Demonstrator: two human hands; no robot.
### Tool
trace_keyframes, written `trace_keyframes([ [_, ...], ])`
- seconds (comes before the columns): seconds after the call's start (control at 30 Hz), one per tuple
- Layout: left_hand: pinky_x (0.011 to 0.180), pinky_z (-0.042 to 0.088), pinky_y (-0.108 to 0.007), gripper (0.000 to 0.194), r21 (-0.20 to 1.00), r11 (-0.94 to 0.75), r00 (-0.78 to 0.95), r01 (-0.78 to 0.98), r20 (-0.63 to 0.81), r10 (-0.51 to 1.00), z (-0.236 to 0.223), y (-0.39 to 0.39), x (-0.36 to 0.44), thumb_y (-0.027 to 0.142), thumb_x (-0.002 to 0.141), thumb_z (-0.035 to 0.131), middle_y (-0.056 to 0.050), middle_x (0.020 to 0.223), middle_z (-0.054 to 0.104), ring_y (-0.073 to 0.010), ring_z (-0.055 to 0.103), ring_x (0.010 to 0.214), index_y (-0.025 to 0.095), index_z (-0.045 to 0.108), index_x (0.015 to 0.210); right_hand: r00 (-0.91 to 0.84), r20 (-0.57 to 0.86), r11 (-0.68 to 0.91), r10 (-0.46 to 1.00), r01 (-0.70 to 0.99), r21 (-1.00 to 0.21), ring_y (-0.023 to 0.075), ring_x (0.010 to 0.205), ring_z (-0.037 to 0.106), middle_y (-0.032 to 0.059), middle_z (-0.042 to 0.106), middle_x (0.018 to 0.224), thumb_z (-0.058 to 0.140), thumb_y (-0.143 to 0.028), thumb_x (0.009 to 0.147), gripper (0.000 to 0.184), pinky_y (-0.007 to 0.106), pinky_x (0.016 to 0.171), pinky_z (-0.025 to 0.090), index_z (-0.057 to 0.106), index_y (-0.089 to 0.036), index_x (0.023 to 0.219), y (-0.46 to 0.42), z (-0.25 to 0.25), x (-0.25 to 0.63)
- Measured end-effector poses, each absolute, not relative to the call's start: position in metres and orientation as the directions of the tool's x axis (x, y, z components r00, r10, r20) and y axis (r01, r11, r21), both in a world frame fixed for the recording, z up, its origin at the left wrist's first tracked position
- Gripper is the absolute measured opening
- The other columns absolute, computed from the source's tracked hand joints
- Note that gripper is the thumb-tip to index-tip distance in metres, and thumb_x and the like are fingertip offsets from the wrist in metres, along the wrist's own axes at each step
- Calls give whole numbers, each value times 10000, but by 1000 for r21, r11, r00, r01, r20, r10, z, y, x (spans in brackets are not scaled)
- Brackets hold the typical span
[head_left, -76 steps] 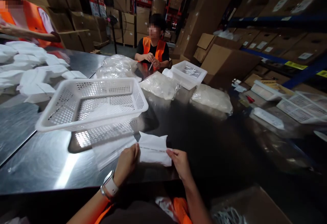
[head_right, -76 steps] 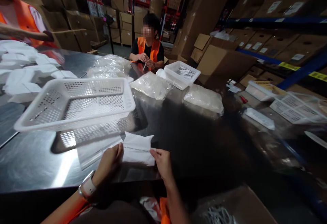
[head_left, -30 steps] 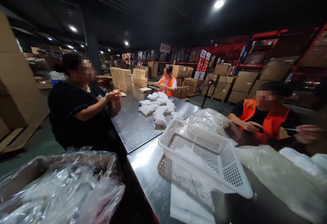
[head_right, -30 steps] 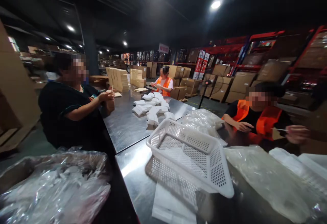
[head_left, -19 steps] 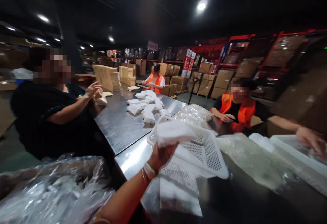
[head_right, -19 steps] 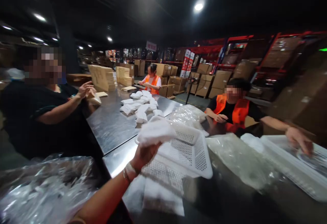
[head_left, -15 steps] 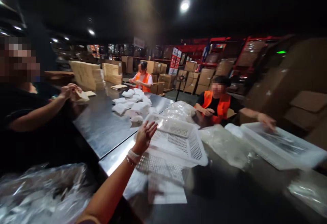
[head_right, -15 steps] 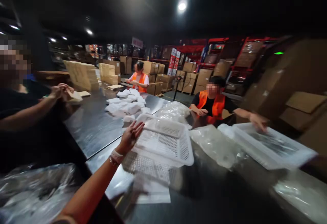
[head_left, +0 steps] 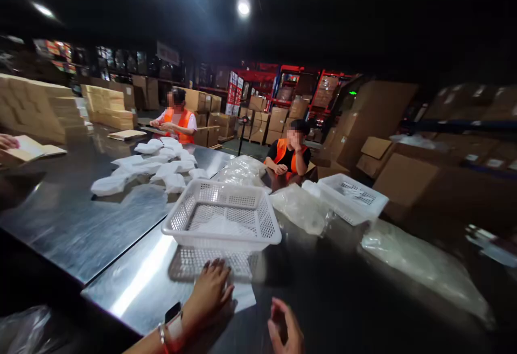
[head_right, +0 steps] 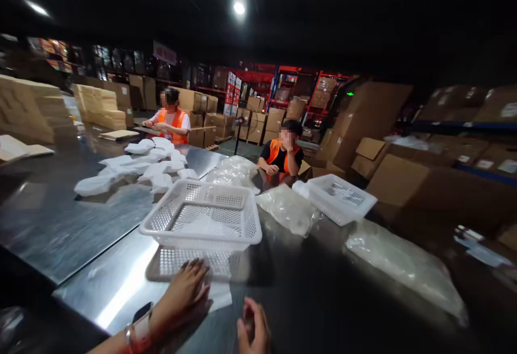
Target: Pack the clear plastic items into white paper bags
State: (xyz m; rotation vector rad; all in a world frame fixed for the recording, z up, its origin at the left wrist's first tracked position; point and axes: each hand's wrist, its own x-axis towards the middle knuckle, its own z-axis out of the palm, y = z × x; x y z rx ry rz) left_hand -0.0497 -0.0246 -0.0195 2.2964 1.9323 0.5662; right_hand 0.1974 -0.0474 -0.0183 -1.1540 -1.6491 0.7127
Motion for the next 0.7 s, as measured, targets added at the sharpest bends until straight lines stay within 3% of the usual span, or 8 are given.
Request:
trace_keyframes([
  [0.1, 1184, 285, -624, 660, 248, -135, 114, 959, 99, 989, -20, -26, -48, 494, 900, 567, -210, 1558, 395, -415, 332, 1466, 185, 495, 1478, -148, 652, 582, 744, 622, -524, 378, 1286, 545, 153, 617, 1346, 636, -343, 865, 441, 568, 1075, 447, 637, -220, 1289, 5, -2, 184],
  [0.17, 1183, 240, -651, 703, 237, -117, 110, 964, 45, 993, -16, -28, -46, 540, 899, 543, -223, 1586, 328, -432, 269, 1487, 192, 451, 1503, -283, 675, 597, 682, 748, -289, 402, 1385, 436, 144, 540, 1453, 677, -205, 819, 547, 640, 1139, 318, 588, -239, 1357, 42, 17, 170],
  [0.2, 1185, 218, -655, 703, 233, -111, 107, 966, 27, 994, -15, -28, -45, 542, 904, 526, -226, 1592, 309, -433, 248, 1493, 193, 440, 1508, -330, 654, 593, 680, 772, -227, 402, 1363, 462, 135, 569, 1426, 702, -141, 783, 563, 646, 1140, 298, 607, -242, 1329, 59, 26, 163],
  [0.3, 1190, 189, -648, 689, 219, -91, 97, 971, -19, 995, -11, -28, -42, 496, 910, 504, -237, 1599, 282, -429, 221, 1501, 180, 418, 1516, -376, 638, 605, 672, 775, -180, 293, 997, 687, 64, 766, 986, 666, 7, 740, 334, 527, 1083, 393, 735, -219, 977, 94, 45, 142],
  [0.37, 1195, 184, -637, 682, 224, -75, 79, 972, -8, 997, -13, -26, -43, 480, 909, 504, -240, 1599, 278, -423, 219, 1503, 175, 422, 1514, -361, 666, 610, 653, 772, -179, 234, 806, 687, 25, 749, 774, 619, 31, 769, 268, 450, 1015, 436, 727, -208, 822, 105, 51, 133],
  [0.57, 1177, 234, -652, 630, 224, -66, 41, 972, 113, 993, -35, -11, -49, 483, 911, 550, -214, 1571, 364, -428, 293, 1477, 211, 493, 1477, -235, 804, 596, 546, 783, -176, 241, 851, 643, 47, 731, 837, 496, -73, 941, 264, 429, 981, 398, 724, -205, 937, 97, 79, 132],
  [0.7, 1173, 263, -648, 578, 190, -40, 8, 981, 165, 986, -33, 4, -50, 409, 932, 543, -217, 1553, 406, -427, 338, 1459, 193, 511, 1467, -156, 880, 567, 448, 811, -145, 244, 833, 615, 67, 715, 838, 502, -81, 950, 229, 431, 996, 372, 706, -179, 979, 78, 110, 148],
])
